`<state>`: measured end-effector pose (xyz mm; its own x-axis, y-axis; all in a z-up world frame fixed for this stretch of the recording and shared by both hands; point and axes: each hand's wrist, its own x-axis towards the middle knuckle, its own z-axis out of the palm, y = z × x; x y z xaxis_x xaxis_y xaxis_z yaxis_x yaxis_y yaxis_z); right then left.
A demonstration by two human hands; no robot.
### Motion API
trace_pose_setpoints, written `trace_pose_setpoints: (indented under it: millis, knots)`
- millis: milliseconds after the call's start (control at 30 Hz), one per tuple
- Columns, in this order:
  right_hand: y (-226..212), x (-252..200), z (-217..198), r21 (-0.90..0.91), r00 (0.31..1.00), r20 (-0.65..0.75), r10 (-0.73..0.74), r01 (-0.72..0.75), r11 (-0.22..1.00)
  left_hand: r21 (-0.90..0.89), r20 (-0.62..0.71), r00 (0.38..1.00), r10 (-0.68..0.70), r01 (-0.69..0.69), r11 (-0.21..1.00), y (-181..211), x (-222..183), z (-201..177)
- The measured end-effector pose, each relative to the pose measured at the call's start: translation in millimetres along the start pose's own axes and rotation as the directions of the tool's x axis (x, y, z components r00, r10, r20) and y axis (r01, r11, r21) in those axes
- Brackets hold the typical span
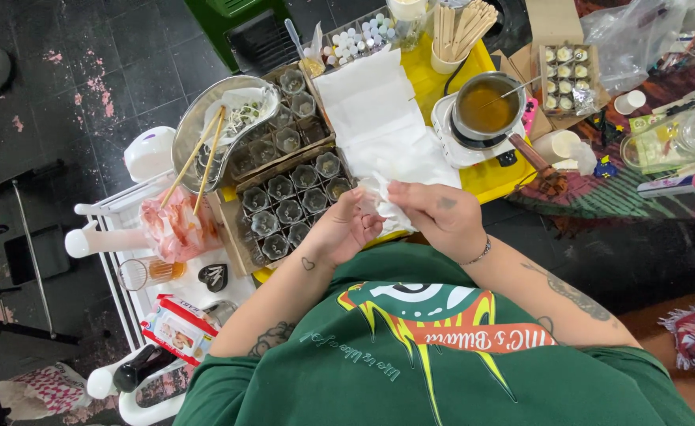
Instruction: Cleaning the inside of small glass jars with tissues to prepare them for candle making.
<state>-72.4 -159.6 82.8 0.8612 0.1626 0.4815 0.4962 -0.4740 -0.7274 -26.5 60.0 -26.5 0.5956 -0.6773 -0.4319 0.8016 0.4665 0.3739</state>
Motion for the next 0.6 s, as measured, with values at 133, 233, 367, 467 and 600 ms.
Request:
trace_pose_setpoints:
  millis: [133, 233, 367, 467, 600]
  knots:
    - [11.7, -10.5, -8.3, -0.047, 0.993, 0.022, -0.112, 0.113, 0.992, -0.027, 0.020, 0.999, 0.029, -0.029, 0.999, 10.1, -0.2, 8.7]
    - [38.4, -28.6, -2.0, 0.002, 0.924, -0.102, 0.368, -0.370, 0.929, -0.045, 0.059, 0.996, 0.062, -0.059, 0.997, 16.5, -3.0, 19.2]
    - [51.9, -10.0, -4.4, 0.917, 0.701, -0.035, 0.712, -0.260, 0.302, 0.003, 0.069, 0.994, 0.080, -0.081, 0.997, 13.9, 2.0, 28.9]
    - [53.7, -9.0, -2.8, 0.942, 0.709, 0.050, 0.704, -0.267, 0.203, 0.058, 0.027, 0.994, 0.108, -0.109, 0.992, 4.9, 9.6, 39.2]
    - [21.3, 9.7, -9.8, 0.818, 0.862, 0.184, 0.472, -0.400, 0.412, 0.096, -0.080, 0.977, 0.197, -0.189, 0.977, 2.9, 15.5, 55.0]
